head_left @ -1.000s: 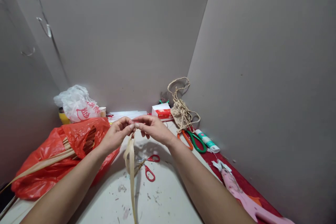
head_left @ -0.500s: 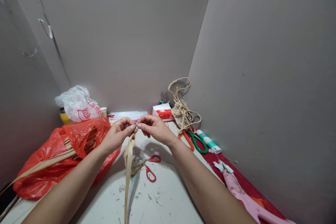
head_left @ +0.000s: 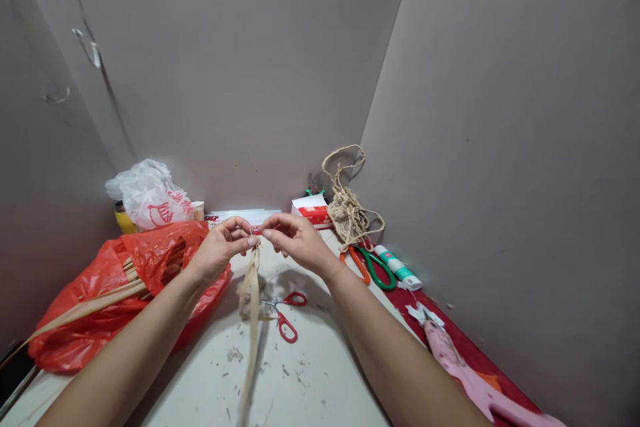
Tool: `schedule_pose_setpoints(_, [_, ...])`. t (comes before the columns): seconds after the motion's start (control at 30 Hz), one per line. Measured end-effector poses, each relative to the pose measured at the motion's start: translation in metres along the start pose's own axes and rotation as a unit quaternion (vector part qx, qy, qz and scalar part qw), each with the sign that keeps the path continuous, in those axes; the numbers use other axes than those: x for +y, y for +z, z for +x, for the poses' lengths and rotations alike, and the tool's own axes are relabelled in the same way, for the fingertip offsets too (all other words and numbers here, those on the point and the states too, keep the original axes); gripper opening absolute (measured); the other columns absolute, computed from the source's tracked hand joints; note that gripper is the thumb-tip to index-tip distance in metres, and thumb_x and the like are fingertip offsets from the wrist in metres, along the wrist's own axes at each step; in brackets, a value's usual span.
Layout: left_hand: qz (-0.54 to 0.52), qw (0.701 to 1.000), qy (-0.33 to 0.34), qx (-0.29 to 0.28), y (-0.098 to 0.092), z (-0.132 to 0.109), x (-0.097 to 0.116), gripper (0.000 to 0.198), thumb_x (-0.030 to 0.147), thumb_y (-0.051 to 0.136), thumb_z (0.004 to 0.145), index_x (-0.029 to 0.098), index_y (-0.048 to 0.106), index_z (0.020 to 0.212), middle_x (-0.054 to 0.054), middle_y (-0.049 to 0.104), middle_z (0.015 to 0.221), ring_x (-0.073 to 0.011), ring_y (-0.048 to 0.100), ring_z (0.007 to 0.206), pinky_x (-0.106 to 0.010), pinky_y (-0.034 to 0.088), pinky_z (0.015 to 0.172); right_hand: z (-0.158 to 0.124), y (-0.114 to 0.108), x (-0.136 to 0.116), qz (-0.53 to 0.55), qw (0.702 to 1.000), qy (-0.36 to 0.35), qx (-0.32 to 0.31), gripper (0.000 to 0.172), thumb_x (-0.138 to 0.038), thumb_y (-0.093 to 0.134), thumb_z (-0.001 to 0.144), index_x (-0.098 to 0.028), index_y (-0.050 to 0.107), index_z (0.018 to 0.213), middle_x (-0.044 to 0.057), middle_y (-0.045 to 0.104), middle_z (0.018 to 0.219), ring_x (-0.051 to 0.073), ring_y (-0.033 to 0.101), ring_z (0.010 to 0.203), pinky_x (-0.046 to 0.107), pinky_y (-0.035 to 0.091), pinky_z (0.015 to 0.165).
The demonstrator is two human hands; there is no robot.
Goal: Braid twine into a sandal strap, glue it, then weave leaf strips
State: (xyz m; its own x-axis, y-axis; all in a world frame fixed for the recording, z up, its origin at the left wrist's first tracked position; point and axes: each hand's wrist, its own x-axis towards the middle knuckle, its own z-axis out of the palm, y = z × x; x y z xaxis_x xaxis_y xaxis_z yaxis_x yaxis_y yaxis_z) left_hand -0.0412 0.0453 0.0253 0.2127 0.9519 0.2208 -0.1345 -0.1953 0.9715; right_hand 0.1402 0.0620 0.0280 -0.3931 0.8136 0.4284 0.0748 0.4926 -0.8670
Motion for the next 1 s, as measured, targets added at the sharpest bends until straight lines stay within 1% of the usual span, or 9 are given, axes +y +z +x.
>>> schedule_pose_setpoints(0.07, [-0.004, 1.000, 0.005, -0.019, 0.002, -0.002, 0.001, 0.024, 0.022, 0.079, 0.067, 0.018, 0.061, 0.082, 0.002, 0.063, 0.071, -0.0102, 0.058, 0.067, -0.024, 0.044, 0.068, 0.001, 0.001, 0.002, 0.050, 0.998, 0.025, 0.000, 0.020, -0.028, 0.059, 0.080, -0.019, 0.062, 0.097, 0.002, 0.062, 0.087, 0.009, 0.055, 0.055, 0.019, 0.040, 0.040])
schedule_pose_setpoints(0.13, [-0.002, 0.999, 0.013, -0.037, 0.004, -0.003, 0.002, 0.025, 0.023, 0.077, 0.069, 0.018, 0.060, 0.086, 0.000, 0.065, 0.075, -0.0136, 0.062, 0.072, -0.029, 0.046, 0.075, 0.003, 0.002, 0.006, 0.090, 0.995, 0.034, -0.017, 0.025, -0.029, 0.061, 0.079, -0.019, 0.059, 0.102, 0.002, 0.063, 0.086, 0.010, 0.058, 0.058, 0.020, 0.043, 0.041])
schedule_pose_setpoints(0.23, [0.028, 0.998, 0.040, -0.035, 0.007, -0.004, 0.001, 0.024, 0.025, 0.075, 0.071, 0.018, 0.059, 0.086, -0.001, 0.065, 0.076, -0.0158, 0.063, 0.074, -0.030, 0.047, 0.075, 0.005, 0.004, 0.008, 0.125, 0.990, 0.046, -0.036, 0.018, -0.026, 0.064, 0.076, -0.017, 0.062, 0.091, 0.000, 0.062, 0.071, 0.011, 0.059, 0.060, 0.021, 0.048, 0.046])
schedule_pose_setpoints(0.37, [0.114, 0.987, 0.114, 0.018, 0.010, -0.006, -0.001, 0.017, 0.025, 0.072, 0.074, 0.019, 0.058, 0.083, -0.001, 0.063, 0.076, -0.0140, 0.060, 0.072, -0.025, 0.046, 0.068, 0.005, 0.004, 0.007, 0.160, 0.985, 0.058, -0.025, 0.013, -0.023, 0.067, 0.072, -0.017, 0.063, 0.083, -0.002, 0.061, 0.067, 0.010, 0.060, 0.057, 0.021, 0.048, 0.047])
schedule_pose_setpoints(0.5, [0.258, 0.941, 0.208, 0.071, 0.013, -0.011, -0.002, 0.007, 0.026, 0.065, 0.079, 0.020, 0.061, 0.078, -0.002, 0.061, 0.074, -0.0141, 0.056, 0.068, -0.025, 0.045, 0.065, 0.004, 0.004, 0.007, 0.175, 0.982, 0.061, -0.030, 0.015, -0.025, 0.070, 0.071, -0.017, 0.065, 0.083, -0.002, 0.062, 0.066, 0.010, 0.060, 0.057, 0.021, 0.048, 0.048])
schedule_pose_setpoints(0.63, [0.333, 0.899, 0.274, 0.080, 0.016, -0.015, -0.004, 0.010, 0.025, 0.058, 0.083, 0.022, 0.065, 0.076, -0.004, 0.064, 0.075, -0.0156, 0.057, 0.068, -0.027, 0.045, 0.068, 0.004, 0.004, 0.010, 0.189, 0.978, 0.072, -0.047, 0.020, -0.029, 0.074, 0.068, -0.016, 0.067, 0.082, -0.002, 0.063, 0.065, 0.010, 0.060, 0.056, 0.022, 0.048, 0.048])
schedule_pose_setpoints(0.8, [0.361, 0.881, 0.296, 0.077, 0.014, -0.015, -0.008, 0.010, 0.023, 0.058, 0.083, 0.023, 0.066, 0.078, -0.005, 0.066, 0.077, -0.0168, 0.058, 0.072, -0.027, 0.045, 0.070, 0.004, 0.003, 0.013, 0.181, 0.975, 0.095, -0.088, 0.022, -0.031, 0.072, 0.068, -0.015, 0.066, 0.081, -0.001, 0.063, 0.060, 0.011, 0.060, 0.053, 0.022, 0.048, 0.048])
schedule_pose_setpoints(0.9, [0.371, 0.878, 0.295, 0.068, 0.013, -0.014, -0.009, 0.009, 0.022, 0.057, 0.084, 0.022, 0.066, 0.080, -0.005, 0.066, 0.078, -0.0168, 0.059, 0.072, -0.027, 0.045, 0.071, 0.004, 0.004, 0.012, 0.156, 0.981, 0.090, -0.074, 0.015, -0.027, 0.069, 0.069, -0.015, 0.063, 0.077, -0.002, 0.061, 0.059, 0.011, 0.059, 0.052, 0.022, 0.047, 0.046])
schedule_pose_setpoints(1.0, [0.359, 0.883, 0.291, 0.078, 0.014, -0.014, -0.010, 0.007, 0.020, 0.058, 0.083, 0.022, 0.064, 0.082, -0.004, 0.065, 0.079, -0.0160, 0.058, 0.071, -0.027, 0.045, 0.070, 0.005, 0.008, 0.010, 0.106, 0.991, 0.072, -0.033, 0.006, -0.020, 0.062, 0.071, -0.017, 0.060, 0.075, -0.003, 0.059, 0.061, 0.011, 0.059, 0.054, 0.021, 0.046, 0.045])
